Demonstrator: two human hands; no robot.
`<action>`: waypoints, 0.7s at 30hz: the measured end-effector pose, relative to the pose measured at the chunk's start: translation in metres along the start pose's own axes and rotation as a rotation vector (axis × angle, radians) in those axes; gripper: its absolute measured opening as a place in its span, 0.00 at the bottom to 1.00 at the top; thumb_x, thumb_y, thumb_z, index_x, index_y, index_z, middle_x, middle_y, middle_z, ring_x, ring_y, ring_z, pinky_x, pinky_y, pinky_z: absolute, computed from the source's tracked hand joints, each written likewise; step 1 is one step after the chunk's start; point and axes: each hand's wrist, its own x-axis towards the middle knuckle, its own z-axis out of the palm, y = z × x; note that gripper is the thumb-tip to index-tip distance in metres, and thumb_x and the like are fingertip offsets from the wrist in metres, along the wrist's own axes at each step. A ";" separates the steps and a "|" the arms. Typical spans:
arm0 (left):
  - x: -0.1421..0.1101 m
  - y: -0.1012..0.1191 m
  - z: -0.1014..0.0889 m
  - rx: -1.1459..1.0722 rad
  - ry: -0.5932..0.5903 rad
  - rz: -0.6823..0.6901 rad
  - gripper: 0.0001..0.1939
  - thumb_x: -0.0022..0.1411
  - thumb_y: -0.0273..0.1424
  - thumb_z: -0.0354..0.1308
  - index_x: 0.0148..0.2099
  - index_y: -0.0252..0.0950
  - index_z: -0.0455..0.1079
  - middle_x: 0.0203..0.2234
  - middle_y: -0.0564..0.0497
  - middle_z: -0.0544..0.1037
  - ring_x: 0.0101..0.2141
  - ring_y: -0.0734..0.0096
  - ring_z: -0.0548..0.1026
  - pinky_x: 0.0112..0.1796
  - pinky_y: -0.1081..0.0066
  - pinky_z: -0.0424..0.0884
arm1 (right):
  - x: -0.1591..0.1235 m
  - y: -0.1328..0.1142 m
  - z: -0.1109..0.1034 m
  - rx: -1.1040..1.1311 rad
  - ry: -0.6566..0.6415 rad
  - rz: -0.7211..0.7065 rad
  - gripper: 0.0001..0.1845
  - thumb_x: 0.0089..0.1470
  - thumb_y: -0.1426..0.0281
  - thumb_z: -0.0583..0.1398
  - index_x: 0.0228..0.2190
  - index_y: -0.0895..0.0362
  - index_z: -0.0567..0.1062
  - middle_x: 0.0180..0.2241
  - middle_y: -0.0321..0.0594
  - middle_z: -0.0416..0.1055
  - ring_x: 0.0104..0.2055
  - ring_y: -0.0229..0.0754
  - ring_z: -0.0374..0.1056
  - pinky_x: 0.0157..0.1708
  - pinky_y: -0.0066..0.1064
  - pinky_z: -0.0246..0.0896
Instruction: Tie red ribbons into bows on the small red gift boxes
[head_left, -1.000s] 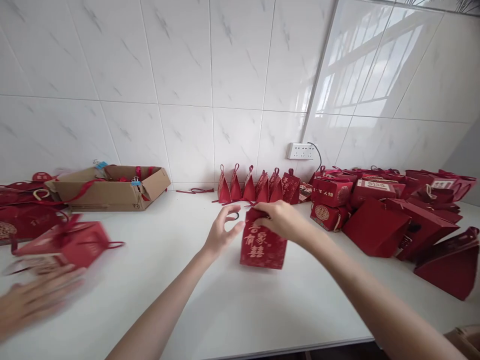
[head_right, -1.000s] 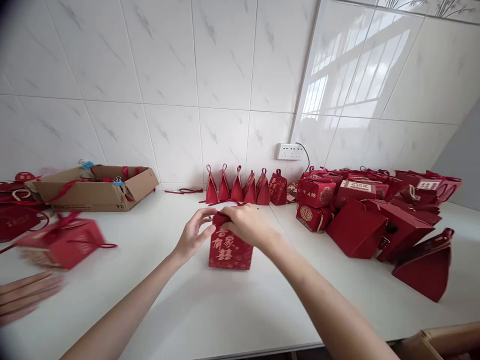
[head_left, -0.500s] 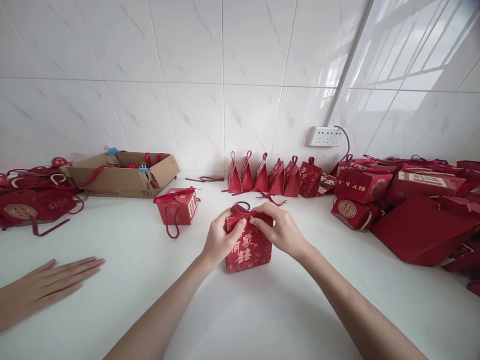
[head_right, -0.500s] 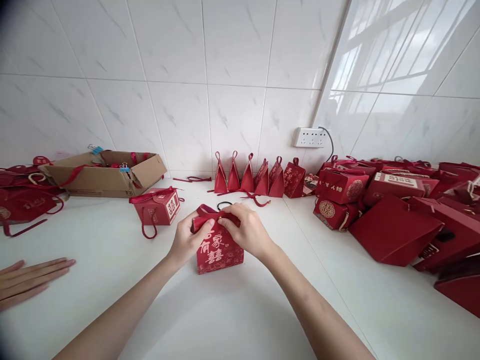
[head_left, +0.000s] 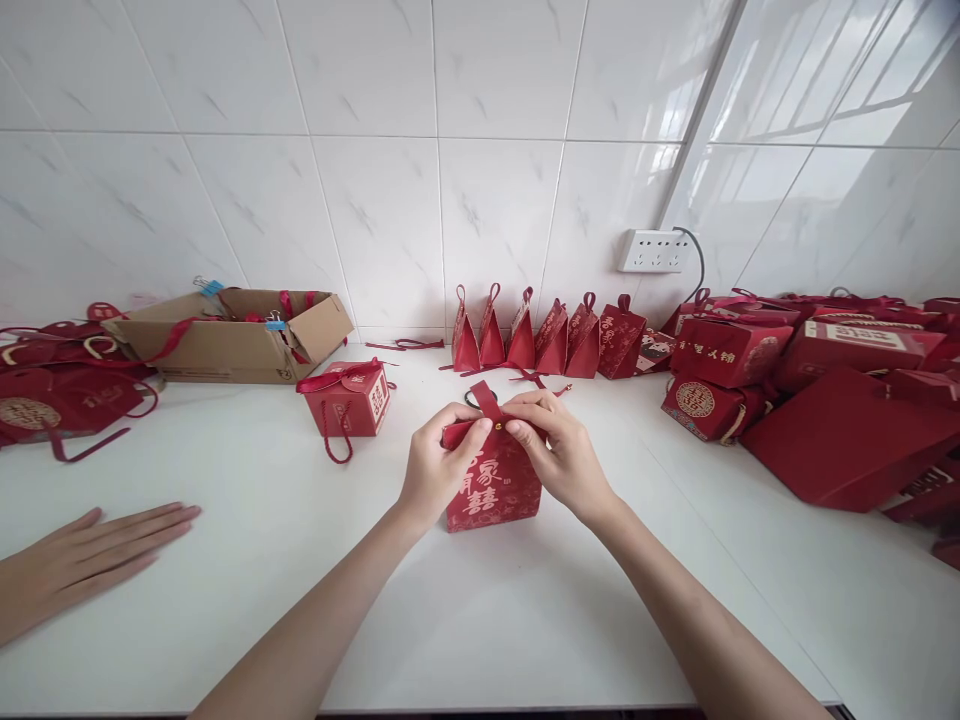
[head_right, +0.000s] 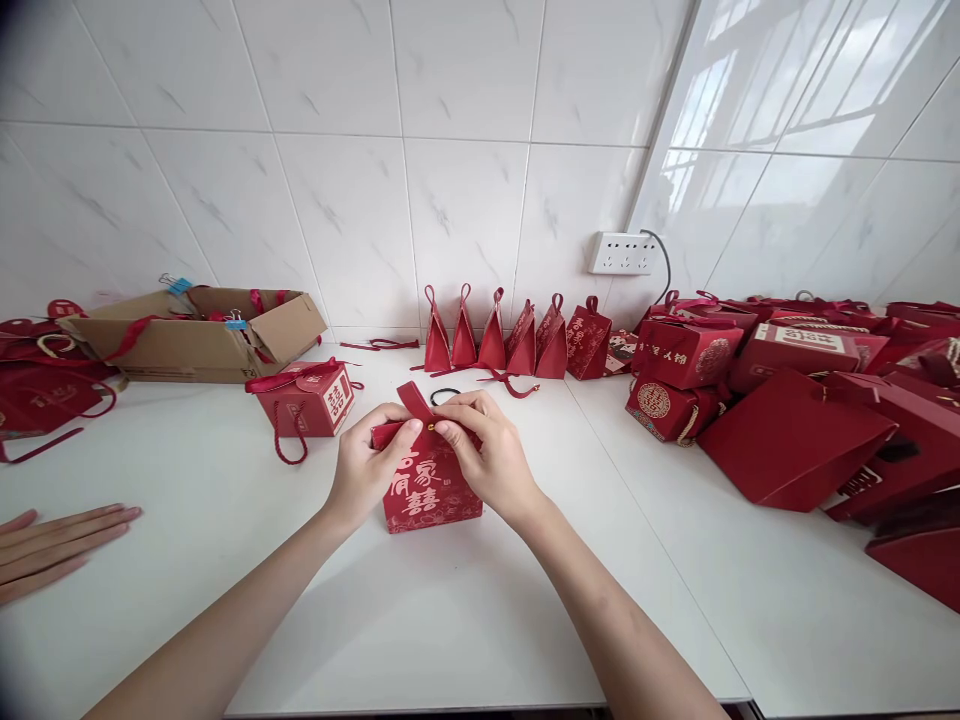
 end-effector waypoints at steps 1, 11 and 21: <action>0.000 -0.001 0.000 -0.010 0.000 0.014 0.10 0.60 0.36 0.55 0.31 0.36 0.69 0.26 0.54 0.74 0.30 0.75 0.72 0.34 0.77 0.68 | 0.000 0.000 0.000 0.010 0.015 0.001 0.07 0.59 0.70 0.55 0.36 0.53 0.73 0.36 0.41 0.68 0.41 0.43 0.67 0.39 0.35 0.66; -0.001 -0.009 0.003 0.017 0.161 0.041 0.05 0.57 0.33 0.58 0.32 0.36 0.69 0.26 0.53 0.76 0.29 0.74 0.74 0.33 0.75 0.71 | -0.013 0.000 0.018 -0.189 0.286 -0.023 0.09 0.56 0.69 0.56 0.40 0.55 0.66 0.43 0.47 0.64 0.49 0.48 0.63 0.46 0.44 0.63; -0.004 -0.009 -0.003 0.036 -0.096 0.616 0.12 0.62 0.30 0.49 0.44 0.35 0.71 0.41 0.43 0.72 0.43 0.65 0.73 0.42 0.65 0.73 | -0.009 -0.001 0.000 0.251 -0.006 0.300 0.19 0.57 0.55 0.54 0.38 0.56 0.75 0.36 0.41 0.75 0.39 0.45 0.70 0.38 0.34 0.66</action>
